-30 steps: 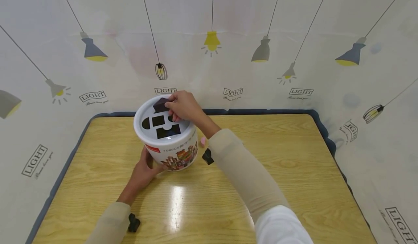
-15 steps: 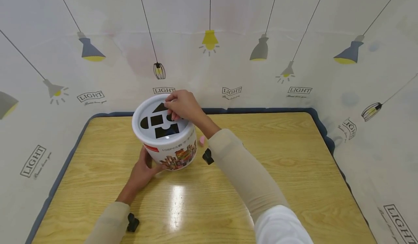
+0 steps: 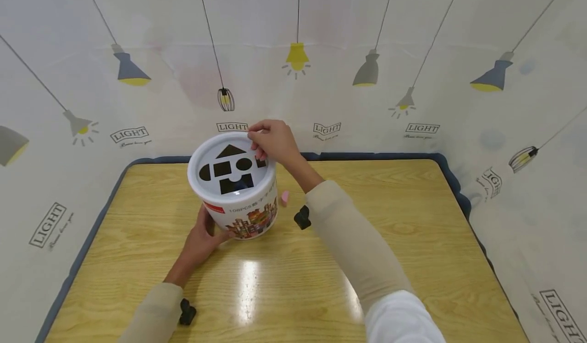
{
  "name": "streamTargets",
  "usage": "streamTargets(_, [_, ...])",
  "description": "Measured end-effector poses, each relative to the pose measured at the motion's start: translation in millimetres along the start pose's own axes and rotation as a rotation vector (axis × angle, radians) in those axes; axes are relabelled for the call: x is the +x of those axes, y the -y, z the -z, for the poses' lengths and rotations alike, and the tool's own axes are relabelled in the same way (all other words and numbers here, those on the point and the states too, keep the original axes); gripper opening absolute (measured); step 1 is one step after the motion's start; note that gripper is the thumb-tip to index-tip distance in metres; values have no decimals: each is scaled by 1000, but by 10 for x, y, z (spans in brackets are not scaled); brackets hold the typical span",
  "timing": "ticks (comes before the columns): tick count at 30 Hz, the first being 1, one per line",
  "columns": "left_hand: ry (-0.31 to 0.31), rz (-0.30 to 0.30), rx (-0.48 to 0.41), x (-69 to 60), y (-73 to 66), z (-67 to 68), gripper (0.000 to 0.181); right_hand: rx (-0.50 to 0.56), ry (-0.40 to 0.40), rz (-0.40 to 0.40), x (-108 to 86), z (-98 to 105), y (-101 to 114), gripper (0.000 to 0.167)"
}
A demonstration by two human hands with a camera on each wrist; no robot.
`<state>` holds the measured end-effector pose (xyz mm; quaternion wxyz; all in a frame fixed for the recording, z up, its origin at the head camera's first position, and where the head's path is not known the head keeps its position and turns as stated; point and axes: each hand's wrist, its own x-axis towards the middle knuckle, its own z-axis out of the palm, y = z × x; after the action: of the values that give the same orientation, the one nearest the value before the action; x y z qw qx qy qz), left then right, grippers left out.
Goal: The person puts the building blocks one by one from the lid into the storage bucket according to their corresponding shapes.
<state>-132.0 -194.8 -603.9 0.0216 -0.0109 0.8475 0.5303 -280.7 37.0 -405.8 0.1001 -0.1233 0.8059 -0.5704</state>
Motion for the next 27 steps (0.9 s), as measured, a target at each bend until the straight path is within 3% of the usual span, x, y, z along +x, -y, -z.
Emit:
streamTargets(8, [5, 5, 9, 7, 18, 2, 119, 87, -90, -51, -9, 202, -207, 22])
streamTargets(19, [3, -6, -1, 9, 27, 4, 118, 111, -119, -88, -62, 299, -407, 23])
streamTargets(27, [4, -7, -13, 1, 4, -3, 119, 139, -119, -145, -95, 297, -683, 22])
